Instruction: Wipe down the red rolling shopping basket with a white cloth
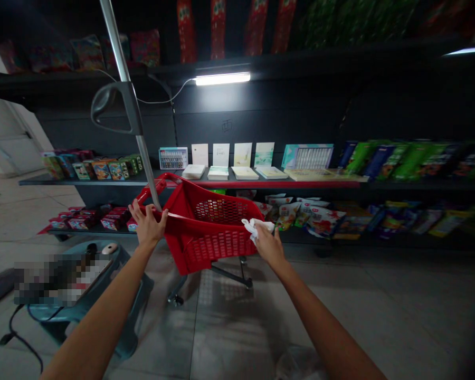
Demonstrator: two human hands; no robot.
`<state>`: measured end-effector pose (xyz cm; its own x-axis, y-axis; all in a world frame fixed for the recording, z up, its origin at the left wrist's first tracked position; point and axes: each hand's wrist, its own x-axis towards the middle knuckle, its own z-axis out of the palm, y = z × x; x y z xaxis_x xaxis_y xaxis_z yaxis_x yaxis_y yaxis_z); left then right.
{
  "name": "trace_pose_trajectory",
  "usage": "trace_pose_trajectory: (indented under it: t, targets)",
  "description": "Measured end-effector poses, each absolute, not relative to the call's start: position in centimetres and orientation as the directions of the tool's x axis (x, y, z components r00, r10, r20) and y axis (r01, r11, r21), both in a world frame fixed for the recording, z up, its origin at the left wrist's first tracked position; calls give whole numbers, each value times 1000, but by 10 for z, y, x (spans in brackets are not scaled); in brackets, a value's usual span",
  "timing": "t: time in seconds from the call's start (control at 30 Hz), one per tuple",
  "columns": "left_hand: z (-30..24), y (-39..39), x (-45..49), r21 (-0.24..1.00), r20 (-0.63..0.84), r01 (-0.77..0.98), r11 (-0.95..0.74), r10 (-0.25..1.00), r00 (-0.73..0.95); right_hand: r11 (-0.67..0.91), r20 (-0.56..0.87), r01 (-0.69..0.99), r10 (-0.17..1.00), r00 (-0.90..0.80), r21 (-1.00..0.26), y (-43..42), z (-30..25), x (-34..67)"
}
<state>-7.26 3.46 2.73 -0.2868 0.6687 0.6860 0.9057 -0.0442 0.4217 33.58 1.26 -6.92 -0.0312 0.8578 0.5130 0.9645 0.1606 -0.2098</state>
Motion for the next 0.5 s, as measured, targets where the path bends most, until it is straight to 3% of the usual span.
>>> trace_pose_trajectory:
  t: [0.27, 0.37, 0.43, 0.5]
  targets:
    - [28, 29, -76, 545, 609, 838, -43, 708, -359, 157, 507, 981, 859, -78, -115, -13, -69, 341]
    - [20, 15, -56, 625, 618, 779, -50, 641, -455, 163, 515, 981, 853, -89, -101, -25, -64, 331]
    - [9, 0, -32, 551, 713, 823, -135, 589, -381, 156, 512, 984, 854, -88, -91, -33, -59, 322]
    - [-2, -16, 0, 351, 802, 879, -322, 588, -105, 145, 495, 986, 865, -86, -82, -41, -52, 314]
